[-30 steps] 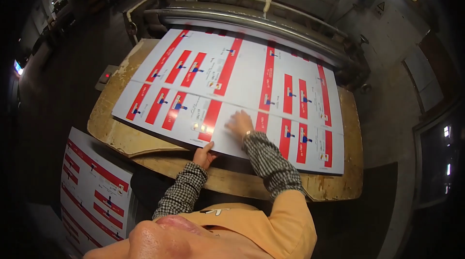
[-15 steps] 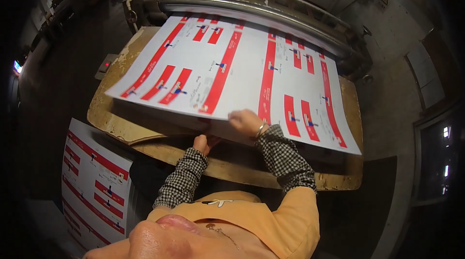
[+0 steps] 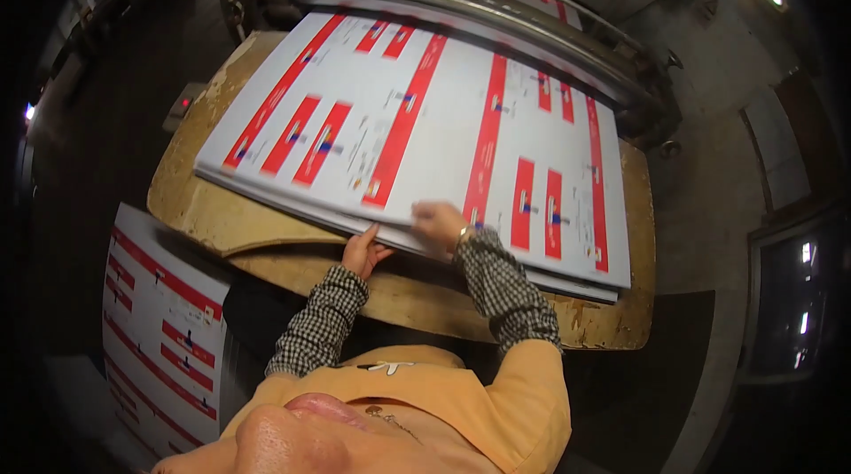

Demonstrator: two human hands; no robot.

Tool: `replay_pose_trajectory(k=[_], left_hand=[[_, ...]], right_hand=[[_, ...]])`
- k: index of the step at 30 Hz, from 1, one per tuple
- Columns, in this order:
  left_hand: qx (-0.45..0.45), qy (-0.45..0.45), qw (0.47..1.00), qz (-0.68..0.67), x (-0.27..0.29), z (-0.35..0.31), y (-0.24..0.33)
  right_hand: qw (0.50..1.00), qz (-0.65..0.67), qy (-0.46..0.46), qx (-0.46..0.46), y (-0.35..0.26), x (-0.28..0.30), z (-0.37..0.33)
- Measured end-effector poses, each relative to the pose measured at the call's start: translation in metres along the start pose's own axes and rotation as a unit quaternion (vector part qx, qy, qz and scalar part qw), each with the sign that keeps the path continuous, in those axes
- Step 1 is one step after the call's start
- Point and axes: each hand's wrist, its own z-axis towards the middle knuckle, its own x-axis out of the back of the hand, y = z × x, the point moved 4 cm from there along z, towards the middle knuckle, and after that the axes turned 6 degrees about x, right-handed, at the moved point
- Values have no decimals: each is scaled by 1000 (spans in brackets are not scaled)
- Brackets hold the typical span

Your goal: Feeding large printed paper sheets into a rolling machine at an industrial facility.

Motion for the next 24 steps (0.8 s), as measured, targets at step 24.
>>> replay_pose_trajectory(k=[24], left_hand=[[40, 58, 997, -29, -16, -4, -1]], right_hand=[[998, 9, 13, 58, -51, 26, -28]])
